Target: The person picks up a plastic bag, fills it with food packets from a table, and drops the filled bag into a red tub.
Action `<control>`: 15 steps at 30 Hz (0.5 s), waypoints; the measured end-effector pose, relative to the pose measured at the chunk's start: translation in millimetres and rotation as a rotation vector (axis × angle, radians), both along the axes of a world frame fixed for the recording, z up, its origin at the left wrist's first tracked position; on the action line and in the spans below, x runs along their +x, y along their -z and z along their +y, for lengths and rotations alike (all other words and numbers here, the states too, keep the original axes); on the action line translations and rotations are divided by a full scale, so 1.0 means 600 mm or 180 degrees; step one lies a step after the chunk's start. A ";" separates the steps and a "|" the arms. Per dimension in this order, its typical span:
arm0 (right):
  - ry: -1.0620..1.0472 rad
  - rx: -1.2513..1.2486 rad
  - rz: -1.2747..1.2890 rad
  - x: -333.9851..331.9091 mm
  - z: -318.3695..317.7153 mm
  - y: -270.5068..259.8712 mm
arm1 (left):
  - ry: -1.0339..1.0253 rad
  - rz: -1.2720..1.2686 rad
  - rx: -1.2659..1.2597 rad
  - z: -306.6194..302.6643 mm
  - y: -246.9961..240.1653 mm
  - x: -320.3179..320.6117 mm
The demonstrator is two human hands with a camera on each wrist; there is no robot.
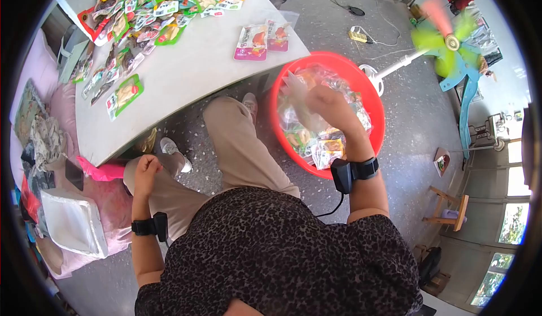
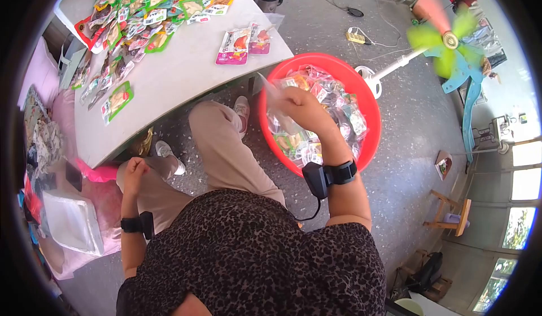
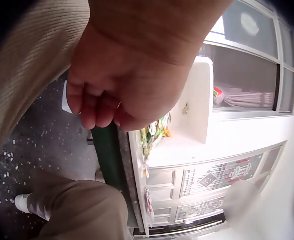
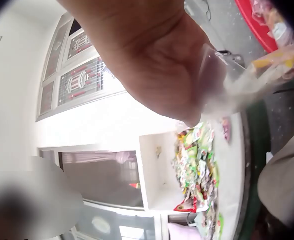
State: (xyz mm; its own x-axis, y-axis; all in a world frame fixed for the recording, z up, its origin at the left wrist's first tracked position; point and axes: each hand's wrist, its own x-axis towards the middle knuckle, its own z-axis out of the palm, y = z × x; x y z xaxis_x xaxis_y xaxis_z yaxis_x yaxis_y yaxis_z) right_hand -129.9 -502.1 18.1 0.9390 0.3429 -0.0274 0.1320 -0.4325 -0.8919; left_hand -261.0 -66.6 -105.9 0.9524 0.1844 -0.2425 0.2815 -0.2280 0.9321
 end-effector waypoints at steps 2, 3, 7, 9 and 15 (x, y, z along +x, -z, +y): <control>0.0363 -0.0214 0.0216 0.010 -0.036 0.057 | 0.0023 0.0040 0.0061 0.000 0.017 -0.004; 0.0544 -0.0316 0.0321 0.016 -0.058 0.091 | 0.0033 0.0056 0.0095 0.001 0.023 -0.004; 0.0928 -0.0808 0.0469 0.039 -0.151 0.216 | 0.0012 0.0076 0.0109 0.007 0.031 0.002; 0.1113 -0.0792 0.0604 0.040 -0.186 0.269 | 0.0052 0.0124 0.0145 0.010 0.033 0.004; 0.2217 -0.0469 0.0607 0.056 -0.282 0.398 | -0.0037 0.0283 0.0181 0.003 0.033 0.006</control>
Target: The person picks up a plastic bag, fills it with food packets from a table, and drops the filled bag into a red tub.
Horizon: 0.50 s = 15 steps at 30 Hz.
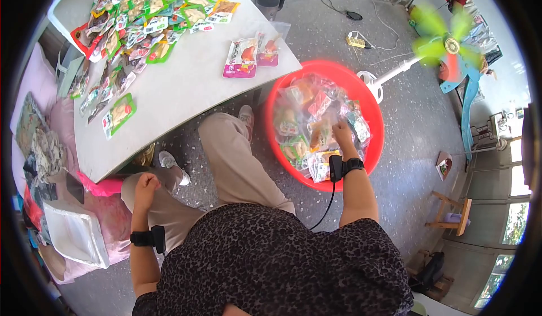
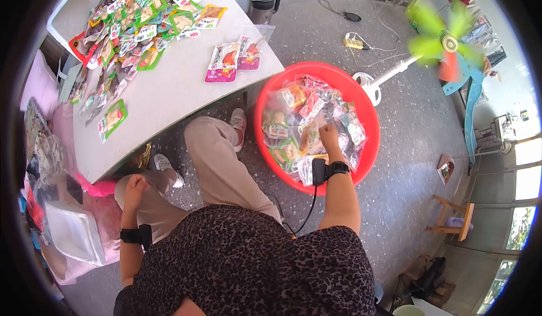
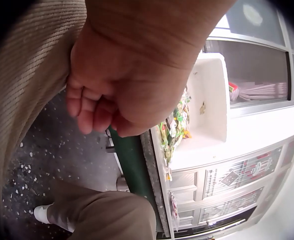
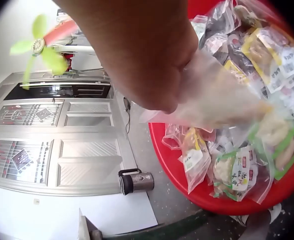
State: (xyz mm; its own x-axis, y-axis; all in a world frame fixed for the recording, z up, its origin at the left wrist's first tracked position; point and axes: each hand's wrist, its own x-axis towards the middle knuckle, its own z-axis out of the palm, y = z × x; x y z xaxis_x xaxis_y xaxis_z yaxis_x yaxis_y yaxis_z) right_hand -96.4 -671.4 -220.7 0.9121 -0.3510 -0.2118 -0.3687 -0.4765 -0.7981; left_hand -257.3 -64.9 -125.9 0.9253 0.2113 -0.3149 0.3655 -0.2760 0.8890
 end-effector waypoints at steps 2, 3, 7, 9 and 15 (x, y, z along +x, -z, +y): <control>0.0256 -0.0226 -0.0052 -0.004 -0.018 0.001 | -0.0042 0.0076 0.0065 -0.002 -0.001 0.002; 0.0394 -0.0217 -0.0077 -0.007 -0.019 -0.008 | -0.0066 0.0112 0.0096 -0.002 -0.001 0.003; 0.0568 -0.0358 -0.0043 0.006 -0.085 0.053 | -0.0032 0.0143 0.0047 -0.003 0.003 0.008; 0.0617 -0.0340 -0.0080 0.004 -0.094 0.047 | 0.0009 0.0175 0.0054 -0.004 0.001 0.011; 0.0838 -0.0686 0.0236 0.018 -0.195 0.066 | -0.0006 0.0247 0.0071 0.003 0.002 0.011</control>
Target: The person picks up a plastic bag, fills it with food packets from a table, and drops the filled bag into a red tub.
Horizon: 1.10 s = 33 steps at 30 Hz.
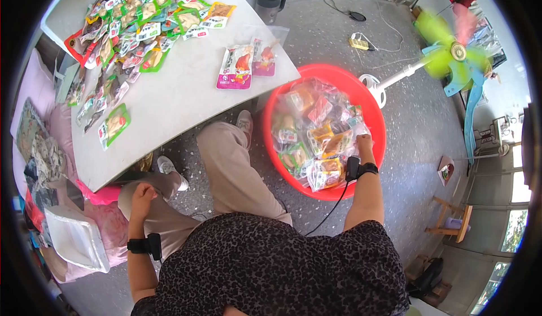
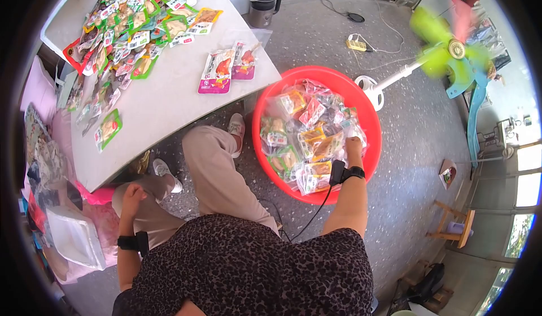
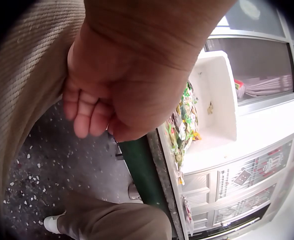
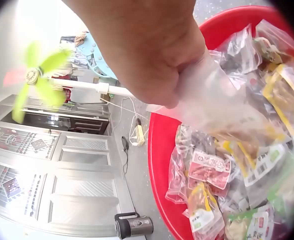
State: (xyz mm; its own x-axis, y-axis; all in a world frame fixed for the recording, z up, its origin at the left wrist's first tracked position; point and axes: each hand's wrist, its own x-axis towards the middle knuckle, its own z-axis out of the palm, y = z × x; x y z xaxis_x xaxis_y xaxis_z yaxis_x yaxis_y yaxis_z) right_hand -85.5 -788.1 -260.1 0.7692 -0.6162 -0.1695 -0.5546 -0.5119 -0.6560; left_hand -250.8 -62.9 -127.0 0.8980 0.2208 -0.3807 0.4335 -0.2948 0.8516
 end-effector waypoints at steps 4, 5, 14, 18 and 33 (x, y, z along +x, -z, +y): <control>-0.0082 -0.0298 -0.0042 0.042 -0.046 -0.053 | -0.0121 0.0134 0.0035 -0.004 -0.008 0.001; -0.0130 -0.0578 -0.0071 0.058 -0.052 -0.069 | -0.0118 0.0174 0.0093 -0.004 -0.009 0.001; -0.0327 -0.1432 -0.0943 0.239 0.047 -0.107 | -0.0226 0.0207 0.0062 -0.009 -0.009 -0.003; -0.1286 -0.0452 -0.1059 0.203 0.252 -0.041 | -0.0232 0.0113 0.0083 -0.015 -0.012 -0.004; -0.2944 0.1394 -0.0830 0.032 0.574 -0.194 | -0.0222 -0.0280 0.0159 0.006 -0.009 -0.032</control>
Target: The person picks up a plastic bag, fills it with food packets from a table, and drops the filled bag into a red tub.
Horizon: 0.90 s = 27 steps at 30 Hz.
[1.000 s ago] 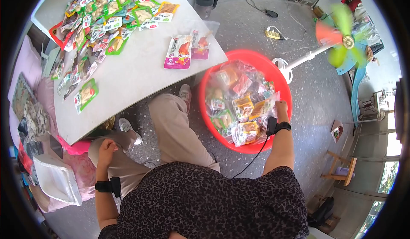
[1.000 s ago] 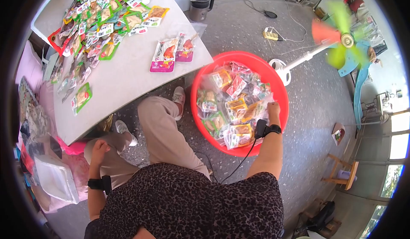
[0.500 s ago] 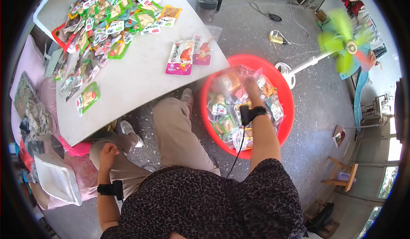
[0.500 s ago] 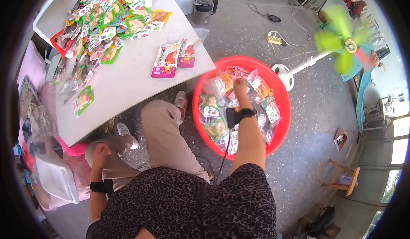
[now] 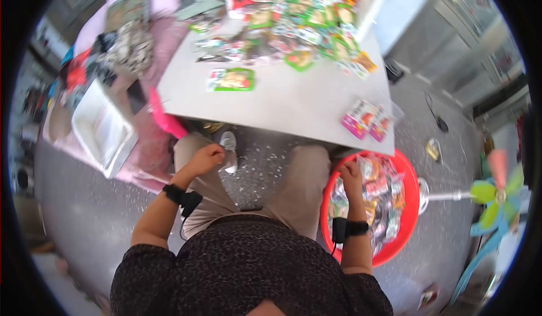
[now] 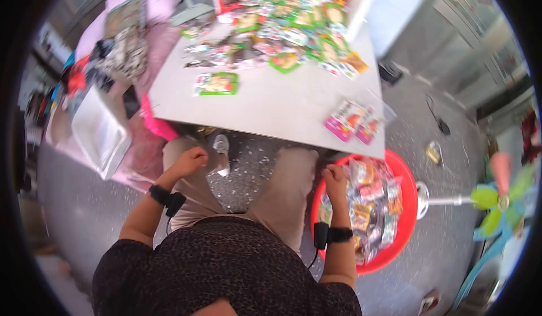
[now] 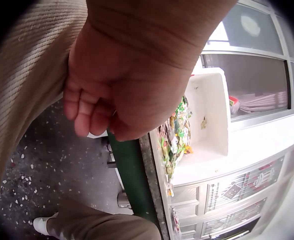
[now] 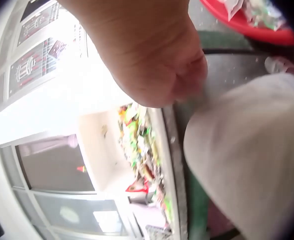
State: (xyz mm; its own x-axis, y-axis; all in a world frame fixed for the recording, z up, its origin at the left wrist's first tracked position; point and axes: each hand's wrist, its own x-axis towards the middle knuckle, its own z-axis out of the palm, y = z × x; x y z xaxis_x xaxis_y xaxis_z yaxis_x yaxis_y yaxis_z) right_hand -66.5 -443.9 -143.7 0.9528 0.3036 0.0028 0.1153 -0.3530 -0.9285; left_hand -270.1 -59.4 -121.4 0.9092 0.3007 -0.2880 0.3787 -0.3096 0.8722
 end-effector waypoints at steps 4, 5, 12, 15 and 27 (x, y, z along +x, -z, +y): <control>-0.0389 -0.0006 -0.0301 -0.032 0.103 -0.059 | -0.0057 -0.0360 0.0232 0.015 0.003 -0.015; -0.0473 -0.0052 -0.0601 -0.038 0.122 -0.055 | -0.0089 -0.0419 0.0135 0.020 -0.006 -0.019; -0.1043 -0.1076 -0.2408 -0.064 0.195 -0.035 | -0.0774 -0.0972 0.0315 0.102 -0.092 -0.082; -0.1005 -0.1538 -0.2627 -0.070 0.200 -0.032 | -0.1386 -0.1055 0.0161 0.157 -0.127 -0.124; -0.0905 -0.1887 -0.2540 -0.075 0.217 -0.033 | -0.2723 0.1125 0.3122 0.398 -0.099 -0.292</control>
State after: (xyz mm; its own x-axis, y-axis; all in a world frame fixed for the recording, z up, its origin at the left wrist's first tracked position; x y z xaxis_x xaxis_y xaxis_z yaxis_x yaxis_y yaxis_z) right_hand -111.5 -313.7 -124.0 0.6321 0.6759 0.3789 0.7719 -0.5923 -0.2311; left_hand -445.4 179.2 -61.9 0.2568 0.9470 0.1932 0.9218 -0.3000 0.2455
